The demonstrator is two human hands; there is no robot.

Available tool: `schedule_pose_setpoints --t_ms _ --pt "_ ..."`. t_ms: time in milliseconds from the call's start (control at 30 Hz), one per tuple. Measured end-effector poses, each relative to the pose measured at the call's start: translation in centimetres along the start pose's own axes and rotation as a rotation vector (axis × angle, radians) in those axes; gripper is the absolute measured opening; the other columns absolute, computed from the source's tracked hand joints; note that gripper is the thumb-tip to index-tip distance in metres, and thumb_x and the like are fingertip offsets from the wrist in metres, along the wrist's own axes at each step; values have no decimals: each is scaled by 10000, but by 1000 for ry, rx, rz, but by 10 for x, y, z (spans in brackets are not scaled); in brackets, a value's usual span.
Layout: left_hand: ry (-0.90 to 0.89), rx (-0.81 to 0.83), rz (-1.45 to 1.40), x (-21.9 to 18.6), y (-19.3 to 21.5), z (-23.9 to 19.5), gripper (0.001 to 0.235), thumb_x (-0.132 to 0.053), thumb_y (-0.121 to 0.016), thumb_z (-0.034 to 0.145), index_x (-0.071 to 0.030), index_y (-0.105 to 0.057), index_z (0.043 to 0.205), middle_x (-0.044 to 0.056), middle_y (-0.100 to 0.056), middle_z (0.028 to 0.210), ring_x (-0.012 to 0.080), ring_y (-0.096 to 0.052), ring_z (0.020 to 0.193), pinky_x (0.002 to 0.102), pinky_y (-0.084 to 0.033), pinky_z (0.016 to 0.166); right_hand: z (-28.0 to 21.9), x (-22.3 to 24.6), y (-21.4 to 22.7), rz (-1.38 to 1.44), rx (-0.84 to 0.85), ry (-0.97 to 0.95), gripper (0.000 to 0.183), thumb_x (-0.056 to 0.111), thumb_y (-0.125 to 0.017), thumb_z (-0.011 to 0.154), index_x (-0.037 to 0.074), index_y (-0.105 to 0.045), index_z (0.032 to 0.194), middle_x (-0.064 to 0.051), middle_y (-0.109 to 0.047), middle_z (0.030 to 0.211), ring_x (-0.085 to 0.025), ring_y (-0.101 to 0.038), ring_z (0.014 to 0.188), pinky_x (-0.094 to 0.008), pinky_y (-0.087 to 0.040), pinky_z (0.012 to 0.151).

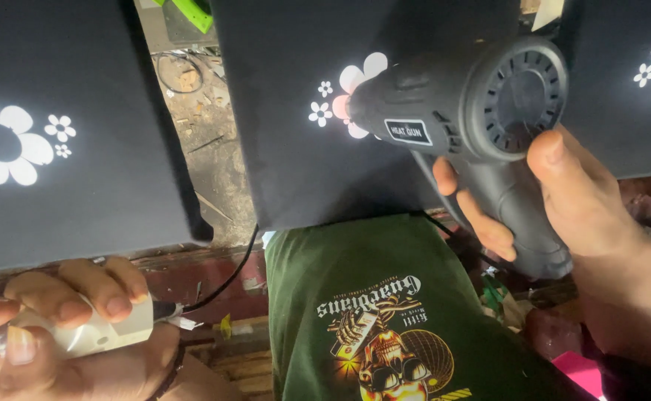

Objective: Using a handheld heat gun to dry and cure screen-printed designs on fabric panels.

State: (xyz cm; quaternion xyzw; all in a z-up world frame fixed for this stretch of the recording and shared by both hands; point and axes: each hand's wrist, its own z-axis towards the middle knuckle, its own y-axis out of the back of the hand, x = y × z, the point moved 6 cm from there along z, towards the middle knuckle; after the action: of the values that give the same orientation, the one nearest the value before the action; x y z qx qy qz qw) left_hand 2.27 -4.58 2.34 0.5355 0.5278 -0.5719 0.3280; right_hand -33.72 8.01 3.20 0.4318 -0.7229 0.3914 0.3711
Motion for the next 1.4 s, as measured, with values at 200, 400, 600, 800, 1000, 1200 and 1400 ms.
schedule_pose_setpoints --t_ms 200,400,600,800,1000,1200,1400 --pt "-81 -98 36 6 -4 -5 134 -291 -511 1122 -296 -594 1228 -83 -548 935 141 -497 723 343 -430 679 2 1 1 -91 -81 -18 658 682 -558 963 51 -509 1142 -97 -652 983 -109 -503 412 -231 -439 322" --pt "-93 -185 16 6 -3 -13 128 -259 -527 1104 -275 -583 1217 -57 -519 907 157 -459 706 363 -389 672 11 -4 3 -147 -80 -45 677 712 -540 937 64 -508 1130 -101 -631 858 -130 -485 383 -246 -428 334" --pt "-100 -202 5 10 3 -16 116 -250 -547 1098 -279 -590 1202 -57 -516 891 159 -464 689 362 -400 650 15 3 -6 -147 -51 -74 721 706 -536 923 23 -542 1155 -105 -673 961 -128 -476 379 -242 -396 336" --pt "-134 -136 -62 15 7 -14 168 -237 -528 1096 -262 -623 1233 -45 -561 913 165 -504 700 368 -440 653 18 16 -18 -183 -43 -58 681 671 -490 942 30 -518 1170 -122 -648 945 -132 -454 392 -248 -397 354" --pt "-140 -105 -99 16 7 -15 192 -193 -504 1105 -250 -631 1238 -25 -561 922 183 -501 698 392 -434 647 12 8 -8 -202 -90 -61 709 693 -503 921 50 -490 1219 -136 -663 979 -142 -466 394 -250 -375 339" --pt "-192 -89 -129 20 7 -7 170 -187 -499 1093 -221 -611 1217 3 -563 879 196 -513 658 384 -460 596 4 -4 2 -63 16 -58 669 639 -555 984 30 -496 1255 -149 -675 1018 -108 -501 400 -229 -436 327" --pt "-213 -96 -51 14 -5 -3 168 -167 -478 1094 -242 -577 1207 -29 -557 860 163 -492 625 341 -432 557 -7 -2 -8 16 18 -97 681 611 -628 981 80 -439 1362 -163 -659 978 -99 -504 387 -207 -401 302"
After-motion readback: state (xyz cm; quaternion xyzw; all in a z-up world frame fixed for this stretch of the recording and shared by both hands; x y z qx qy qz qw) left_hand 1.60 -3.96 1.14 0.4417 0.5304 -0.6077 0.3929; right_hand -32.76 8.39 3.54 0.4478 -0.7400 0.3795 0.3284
